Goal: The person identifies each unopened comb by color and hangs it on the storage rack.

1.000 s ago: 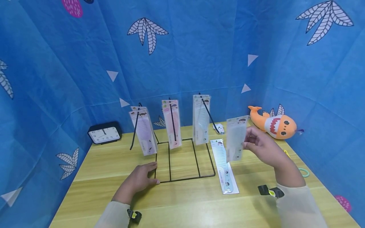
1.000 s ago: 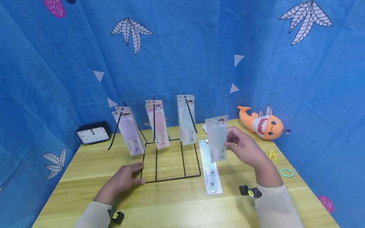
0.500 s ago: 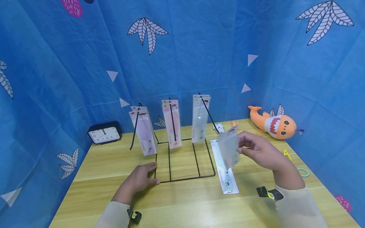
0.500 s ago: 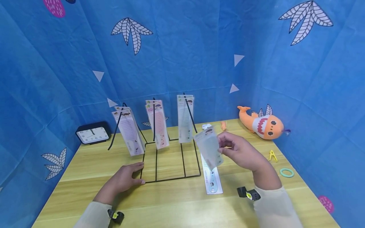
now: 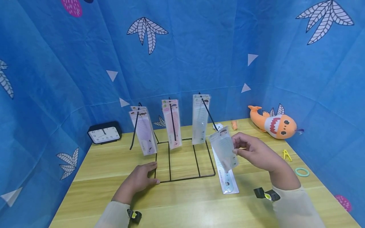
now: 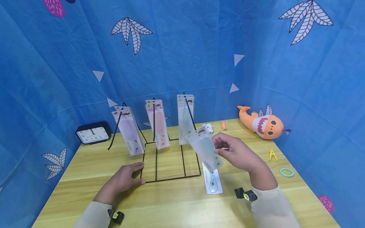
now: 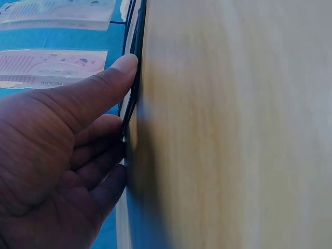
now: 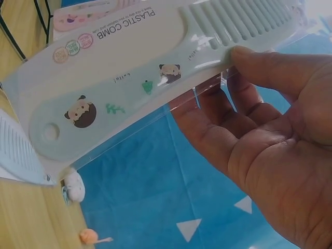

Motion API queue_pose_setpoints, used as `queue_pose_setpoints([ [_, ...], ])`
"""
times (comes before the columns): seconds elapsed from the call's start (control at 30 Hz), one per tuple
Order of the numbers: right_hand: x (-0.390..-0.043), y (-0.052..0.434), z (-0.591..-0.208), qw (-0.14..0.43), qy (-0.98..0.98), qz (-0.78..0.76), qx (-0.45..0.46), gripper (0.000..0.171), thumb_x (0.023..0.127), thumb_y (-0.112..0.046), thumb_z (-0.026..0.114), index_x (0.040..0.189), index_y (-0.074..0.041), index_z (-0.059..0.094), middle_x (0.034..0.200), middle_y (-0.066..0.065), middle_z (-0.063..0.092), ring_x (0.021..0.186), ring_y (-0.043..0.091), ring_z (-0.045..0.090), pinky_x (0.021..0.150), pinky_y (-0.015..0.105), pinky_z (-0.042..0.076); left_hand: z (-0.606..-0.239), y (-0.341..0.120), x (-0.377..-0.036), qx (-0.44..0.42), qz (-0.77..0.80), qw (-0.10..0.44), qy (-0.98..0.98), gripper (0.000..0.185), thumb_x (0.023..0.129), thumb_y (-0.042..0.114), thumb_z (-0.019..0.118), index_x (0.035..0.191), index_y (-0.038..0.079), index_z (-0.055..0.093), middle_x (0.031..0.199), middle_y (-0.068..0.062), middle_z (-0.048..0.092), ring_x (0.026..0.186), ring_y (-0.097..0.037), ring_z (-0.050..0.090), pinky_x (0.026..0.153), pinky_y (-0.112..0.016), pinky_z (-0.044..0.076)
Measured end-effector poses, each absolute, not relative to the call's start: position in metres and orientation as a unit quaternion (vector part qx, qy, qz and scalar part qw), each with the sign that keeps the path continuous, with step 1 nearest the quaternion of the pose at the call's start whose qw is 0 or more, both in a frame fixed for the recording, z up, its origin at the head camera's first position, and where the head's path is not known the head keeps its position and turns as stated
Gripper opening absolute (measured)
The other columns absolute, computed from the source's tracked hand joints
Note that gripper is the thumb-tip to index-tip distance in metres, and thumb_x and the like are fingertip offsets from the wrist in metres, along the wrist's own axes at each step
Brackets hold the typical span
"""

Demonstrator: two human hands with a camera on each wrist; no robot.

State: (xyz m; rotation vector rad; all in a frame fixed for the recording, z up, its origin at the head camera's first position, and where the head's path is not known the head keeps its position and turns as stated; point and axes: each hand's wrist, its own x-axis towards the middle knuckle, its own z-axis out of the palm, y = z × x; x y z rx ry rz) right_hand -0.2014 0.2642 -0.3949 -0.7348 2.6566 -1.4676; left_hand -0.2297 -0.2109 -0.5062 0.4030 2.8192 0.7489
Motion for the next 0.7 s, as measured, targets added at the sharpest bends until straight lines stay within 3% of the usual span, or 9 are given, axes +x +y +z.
queue_pose_setpoints([
  [0.57,-0.204,0.261,-0.399,-0.005,0.861,-0.46,-0.217,0.019,0.106,-0.001,0.065,0.122,-0.01,0.064,0.118,0.008,0.068,0.115,0.029,0.066,0.089,0.024,0.063,-0.507,-0.21,-0.228,0.131,0.259,0.099,0.952,0.072,0.091,0.027,0.09,0.152,0.002,0.062,0.167,-0.01,0.054,0.157,-0.04,0.046,0.13,-0.058,0.039],
  [0.7,-0.206,0.256,-0.398,-0.019,0.875,-0.439,-0.204,0.017,0.106,-0.003,0.066,0.121,-0.011,0.063,0.115,0.007,0.066,0.116,0.028,0.066,0.091,0.029,0.063,-0.508,-0.21,-0.228,0.13,0.259,0.099,0.952,0.071,0.091,0.027,0.09,0.152,0.002,0.062,0.167,-0.009,0.054,0.157,-0.04,0.045,0.13,-0.057,0.039],
])
